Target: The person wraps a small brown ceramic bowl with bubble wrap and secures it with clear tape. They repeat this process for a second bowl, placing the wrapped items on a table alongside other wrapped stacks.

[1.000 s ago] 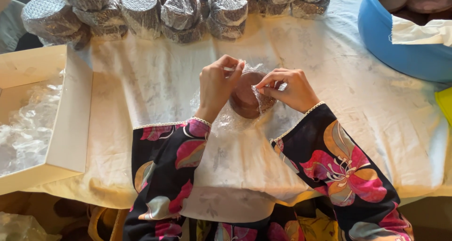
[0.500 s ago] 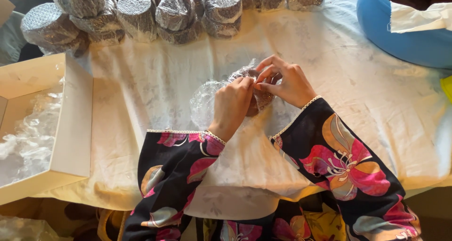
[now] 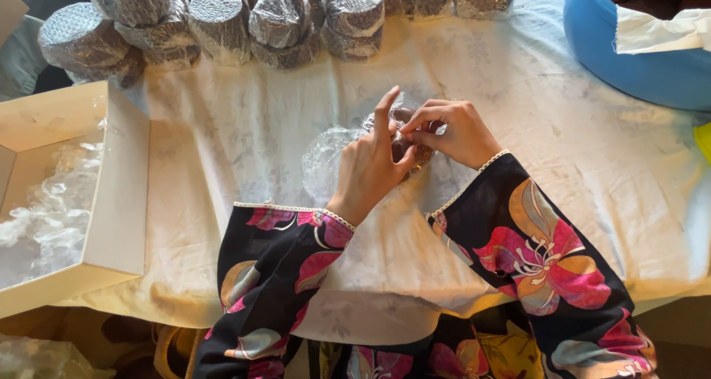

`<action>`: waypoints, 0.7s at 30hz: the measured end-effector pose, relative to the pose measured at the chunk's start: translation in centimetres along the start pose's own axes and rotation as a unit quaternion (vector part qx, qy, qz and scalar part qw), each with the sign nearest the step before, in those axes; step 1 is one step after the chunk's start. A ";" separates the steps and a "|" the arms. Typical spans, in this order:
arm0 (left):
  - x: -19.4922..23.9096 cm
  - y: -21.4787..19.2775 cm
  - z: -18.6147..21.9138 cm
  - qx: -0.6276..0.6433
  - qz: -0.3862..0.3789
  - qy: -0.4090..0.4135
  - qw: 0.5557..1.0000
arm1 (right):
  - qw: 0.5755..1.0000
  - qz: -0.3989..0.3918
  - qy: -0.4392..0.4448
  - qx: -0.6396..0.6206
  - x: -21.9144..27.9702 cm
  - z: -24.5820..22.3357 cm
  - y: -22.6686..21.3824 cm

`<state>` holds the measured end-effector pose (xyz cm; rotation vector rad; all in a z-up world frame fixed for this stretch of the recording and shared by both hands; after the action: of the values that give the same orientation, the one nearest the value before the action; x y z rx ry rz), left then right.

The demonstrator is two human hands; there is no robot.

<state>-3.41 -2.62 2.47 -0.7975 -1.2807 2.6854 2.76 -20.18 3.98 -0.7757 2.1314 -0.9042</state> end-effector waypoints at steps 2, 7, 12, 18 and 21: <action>0.0 0.0 -0.6 -0.001 -0.017 0.002 1.000 | 1.000 0.003 -0.005 0.003 0.0 -0.1 0.0; -0.3 -1.5 -1.4 0.021 -0.014 0.003 1.000 | 1.000 -0.025 -0.001 0.016 0.0 -0.4 -0.1; -0.4 -1.0 -1.8 -0.057 0.030 0.019 0.998 | 0.998 -0.058 0.000 0.021 0.2 -0.8 -0.6; -0.2 0.2 -1.6 -0.067 -0.005 -0.002 0.998 | 0.997 -0.058 -0.010 0.055 0.3 -0.5 -0.6; 0.1 1.5 -2.1 -0.095 0.004 0.006 0.995 | 0.996 -0.056 -0.024 0.071 0.3 -0.4 -0.8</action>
<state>-2.28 -2.12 0.20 -0.8373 -1.5503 2.5899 2.41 -20.71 4.68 -0.8422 1.9738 -1.0742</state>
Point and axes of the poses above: each hand's wrist, its own x-axis away from the middle knuckle, its own y-axis out of the palm, z = x × y, the point moved 2 cm from there along -x, towards the middle knuckle, and after that the axes turned 13 degrees about -z, right-handed, at the moved point
